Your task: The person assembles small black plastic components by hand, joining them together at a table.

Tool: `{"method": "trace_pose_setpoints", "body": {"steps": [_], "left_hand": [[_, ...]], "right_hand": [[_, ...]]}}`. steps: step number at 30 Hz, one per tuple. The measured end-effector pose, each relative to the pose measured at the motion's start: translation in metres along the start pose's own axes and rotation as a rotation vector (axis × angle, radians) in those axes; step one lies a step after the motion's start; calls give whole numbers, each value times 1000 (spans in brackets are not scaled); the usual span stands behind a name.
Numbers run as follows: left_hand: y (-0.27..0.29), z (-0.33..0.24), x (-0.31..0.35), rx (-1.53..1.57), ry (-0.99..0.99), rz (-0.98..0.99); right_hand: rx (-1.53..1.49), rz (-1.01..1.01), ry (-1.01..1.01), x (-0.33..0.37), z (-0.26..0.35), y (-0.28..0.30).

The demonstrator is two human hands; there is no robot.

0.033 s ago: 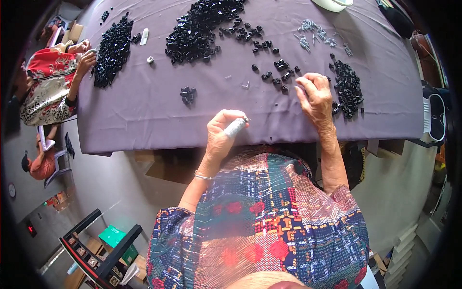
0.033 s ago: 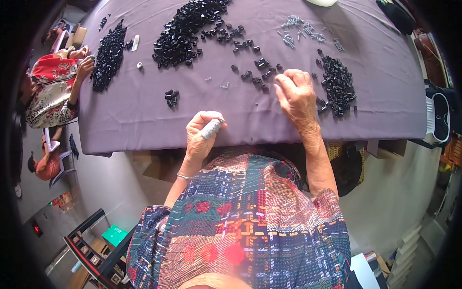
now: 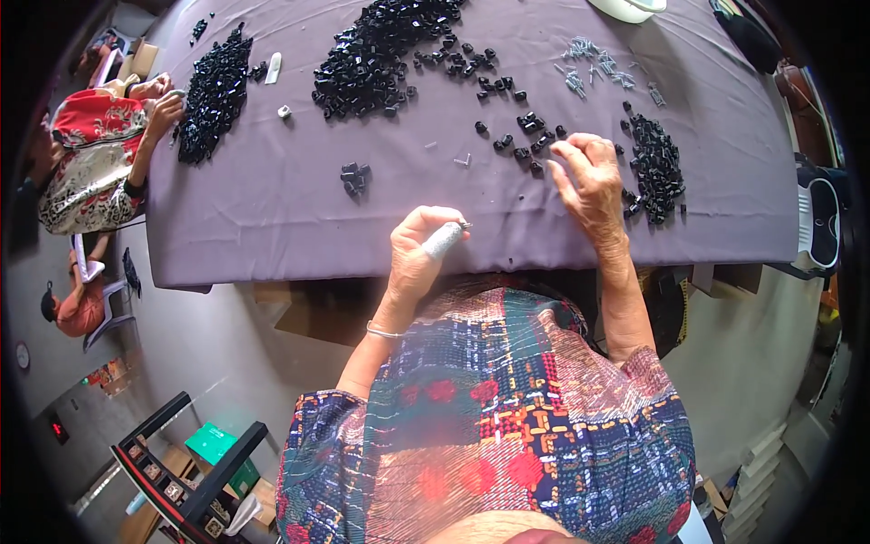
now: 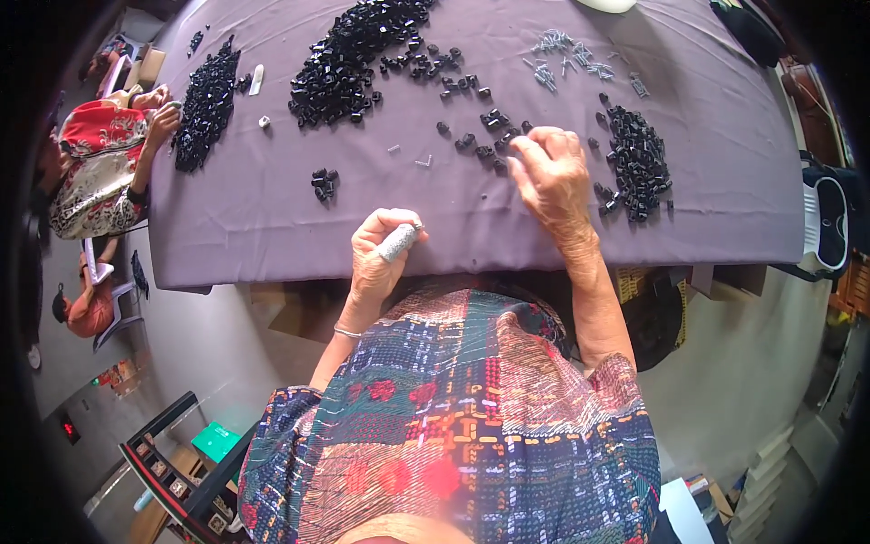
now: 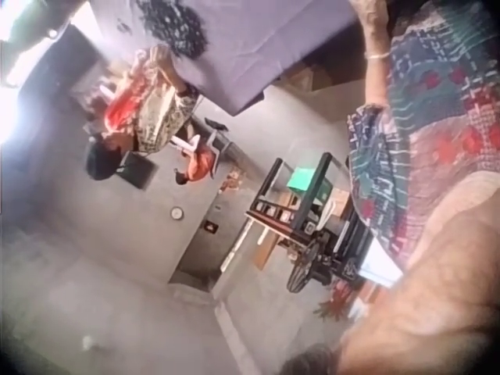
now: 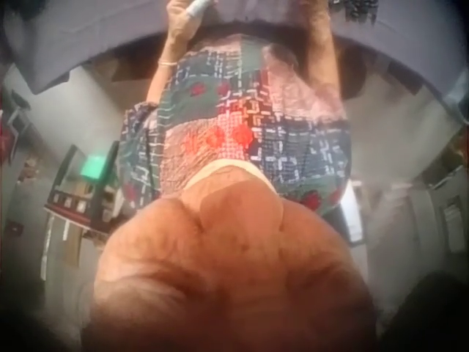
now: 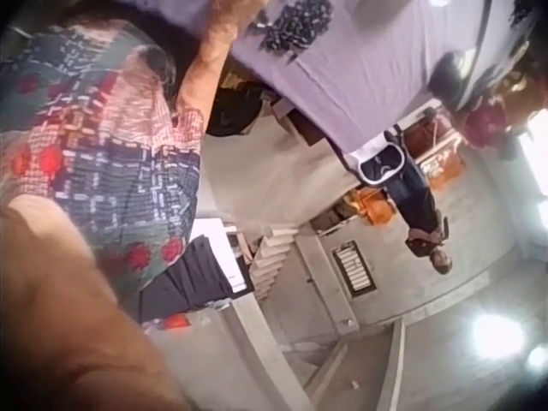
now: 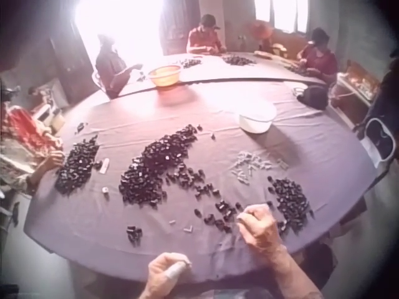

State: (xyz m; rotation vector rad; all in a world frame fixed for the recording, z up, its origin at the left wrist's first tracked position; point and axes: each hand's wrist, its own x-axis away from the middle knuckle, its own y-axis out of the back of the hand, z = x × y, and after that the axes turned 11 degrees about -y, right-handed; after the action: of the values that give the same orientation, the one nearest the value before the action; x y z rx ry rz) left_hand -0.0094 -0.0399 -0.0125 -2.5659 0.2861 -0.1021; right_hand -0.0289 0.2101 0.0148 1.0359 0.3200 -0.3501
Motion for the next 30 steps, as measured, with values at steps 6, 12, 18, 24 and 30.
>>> {"method": "trace_pose_setpoints", "body": {"steps": [6,12,18,24,30], "left_hand": [[0,4,3,-24,-16,-7],[-5,0,2,5,-16,-32],[-3,0,2,-3,-13,-20],[-4,0,1,-2,-15,-18],[-4,1,1,18,-49,-8]], "right_hand": [[123,77,-16,-5,11,-27],[79,35,45,4,6,-22],[-566,167,-387,18,11,-6],[-1026,282,-632,20,21,2],[-668,162,-437,26,10,1]]}}
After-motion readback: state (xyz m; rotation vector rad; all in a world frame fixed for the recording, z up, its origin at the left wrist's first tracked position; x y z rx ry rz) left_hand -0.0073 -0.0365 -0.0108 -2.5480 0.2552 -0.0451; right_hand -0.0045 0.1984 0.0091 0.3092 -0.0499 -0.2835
